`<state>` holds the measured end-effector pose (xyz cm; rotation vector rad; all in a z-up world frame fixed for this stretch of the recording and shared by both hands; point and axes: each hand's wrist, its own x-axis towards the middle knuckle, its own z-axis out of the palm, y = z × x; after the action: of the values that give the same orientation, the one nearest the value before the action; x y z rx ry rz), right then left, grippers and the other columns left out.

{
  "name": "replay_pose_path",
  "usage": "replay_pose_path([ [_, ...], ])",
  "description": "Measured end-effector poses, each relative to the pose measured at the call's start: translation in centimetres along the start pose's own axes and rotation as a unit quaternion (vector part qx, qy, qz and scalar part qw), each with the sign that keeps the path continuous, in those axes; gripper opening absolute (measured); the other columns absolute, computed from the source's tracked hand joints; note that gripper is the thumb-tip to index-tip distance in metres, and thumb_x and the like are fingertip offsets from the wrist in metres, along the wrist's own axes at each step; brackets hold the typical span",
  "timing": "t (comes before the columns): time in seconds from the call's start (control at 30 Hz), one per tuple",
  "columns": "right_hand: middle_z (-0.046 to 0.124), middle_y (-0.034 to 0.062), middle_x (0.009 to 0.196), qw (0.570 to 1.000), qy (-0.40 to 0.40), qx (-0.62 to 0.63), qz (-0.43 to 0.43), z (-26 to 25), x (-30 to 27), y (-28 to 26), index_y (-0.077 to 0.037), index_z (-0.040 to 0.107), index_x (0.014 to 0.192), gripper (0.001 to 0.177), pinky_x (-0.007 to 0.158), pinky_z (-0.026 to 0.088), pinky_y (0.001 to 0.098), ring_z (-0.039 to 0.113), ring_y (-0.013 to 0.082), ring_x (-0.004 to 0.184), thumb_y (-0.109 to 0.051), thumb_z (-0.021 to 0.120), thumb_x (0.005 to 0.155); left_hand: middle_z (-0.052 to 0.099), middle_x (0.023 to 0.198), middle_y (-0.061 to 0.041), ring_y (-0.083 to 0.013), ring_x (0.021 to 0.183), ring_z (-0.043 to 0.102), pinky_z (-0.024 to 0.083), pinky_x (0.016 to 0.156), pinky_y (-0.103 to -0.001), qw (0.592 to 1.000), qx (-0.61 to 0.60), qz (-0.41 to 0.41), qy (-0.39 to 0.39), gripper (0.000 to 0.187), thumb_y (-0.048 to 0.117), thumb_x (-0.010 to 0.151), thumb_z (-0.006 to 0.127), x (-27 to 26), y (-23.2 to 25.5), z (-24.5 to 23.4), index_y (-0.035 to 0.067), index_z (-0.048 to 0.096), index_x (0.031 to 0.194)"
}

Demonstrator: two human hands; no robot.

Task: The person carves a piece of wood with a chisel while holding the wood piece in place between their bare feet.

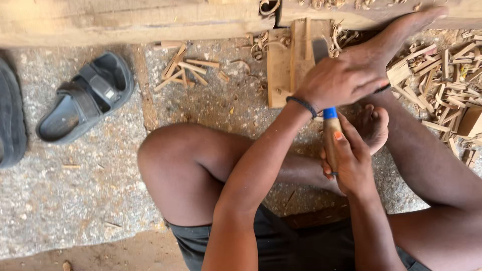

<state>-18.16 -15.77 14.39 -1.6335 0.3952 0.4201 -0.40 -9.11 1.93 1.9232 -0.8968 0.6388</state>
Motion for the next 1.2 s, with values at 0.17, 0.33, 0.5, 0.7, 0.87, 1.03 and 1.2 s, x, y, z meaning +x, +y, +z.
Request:
replay_pose_path([
  [0.17,0.058,0.0096,0.071,0.999,0.022,-0.017,0.017,-0.7,-2.5,0.5,-0.012,0.04,0.159,0.055,0.035,0.039,0.0266,0.048,0.0122,0.043,-0.023,0.04,0.105,0.052,0.046,0.006,-0.0047,0.034,0.045,0.039,0.034,-0.026,0.992,-0.022,-0.055,-0.111,0.051,0.054,0.103,0.05,-1.1,3.1,0.6,0.021,0.067,0.068],
  [0.33,0.058,0.0116,0.07,0.998,0.031,-0.027,0.044,-0.9,-2.7,0.7,-0.011,0.041,0.158,0.055,0.033,0.037,0.0283,0.048,0.0143,0.042,-0.023,0.043,0.104,0.053,0.045,0.006,-0.0053,0.034,0.048,0.042,0.036,-0.028,0.989,-0.013,-0.079,-0.127,0.05,0.054,0.102,0.05,-1.6,3.8,0.2,0.021,0.066,0.067],
  [0.5,0.058,0.0122,0.068,0.999,0.012,-0.018,0.045,-0.9,-1.8,0.7,-0.011,0.041,0.157,0.055,0.033,0.037,0.0292,0.048,0.0162,0.041,-0.024,0.043,0.104,0.054,0.045,0.005,-0.0075,0.035,0.051,0.046,0.038,-0.031,0.99,-0.025,-0.085,-0.109,0.05,0.055,0.101,0.049,-1.7,2.8,-0.7,0.02,0.067,0.069],
  [0.7,0.058,0.0124,0.068,0.997,-0.004,-0.073,0.03,-0.8,-1.2,1.1,-0.01,0.04,0.156,0.054,0.034,0.038,0.0303,0.048,0.0162,0.043,-0.027,0.042,0.105,0.057,0.046,0.003,-0.0104,0.036,0.054,0.048,0.04,-0.032,0.971,-0.008,-0.136,-0.198,0.052,0.056,0.101,0.049,-1.7,2.0,-0.6,0.019,0.066,0.068],
  [0.87,0.056,0.0093,0.069,0.998,-0.02,-0.019,0.061,-0.9,-1.5,1.3,-0.015,0.036,0.158,0.056,0.036,0.038,0.0295,0.048,0.0153,0.044,-0.03,0.039,0.104,0.057,0.047,0.003,-0.0106,0.038,0.054,0.049,0.042,-0.034,0.966,-0.027,-0.144,-0.213,0.051,0.055,0.1,0.051,-1.6,1.4,-0.2,0.019,0.067,0.068],
  [1.03,0.055,0.0093,0.068,0.995,0.003,0.023,0.094,0.6,-1.7,1.5,-0.019,0.037,0.158,0.054,0.036,0.037,0.0292,0.046,0.0147,0.045,-0.031,0.04,0.105,0.054,0.046,0.006,-0.0061,0.039,0.05,0.049,0.047,-0.034,0.958,0.001,-0.141,-0.249,0.05,0.051,0.1,0.054,-1.3,1.2,-0.5,0.02,0.067,0.063],
  [1.2,0.056,0.0082,0.072,0.999,-0.003,0.0,0.035,1.8,-2.0,1.7,-0.015,0.037,0.158,0.052,0.038,0.04,0.0284,0.048,0.0137,0.048,-0.029,0.039,0.108,0.059,0.051,0.001,-0.0124,0.043,0.052,0.05,0.047,-0.037,0.94,-0.018,-0.176,-0.293,0.048,0.047,0.103,0.054,-1.3,0.7,-0.8,0.018,0.068,0.067],
])
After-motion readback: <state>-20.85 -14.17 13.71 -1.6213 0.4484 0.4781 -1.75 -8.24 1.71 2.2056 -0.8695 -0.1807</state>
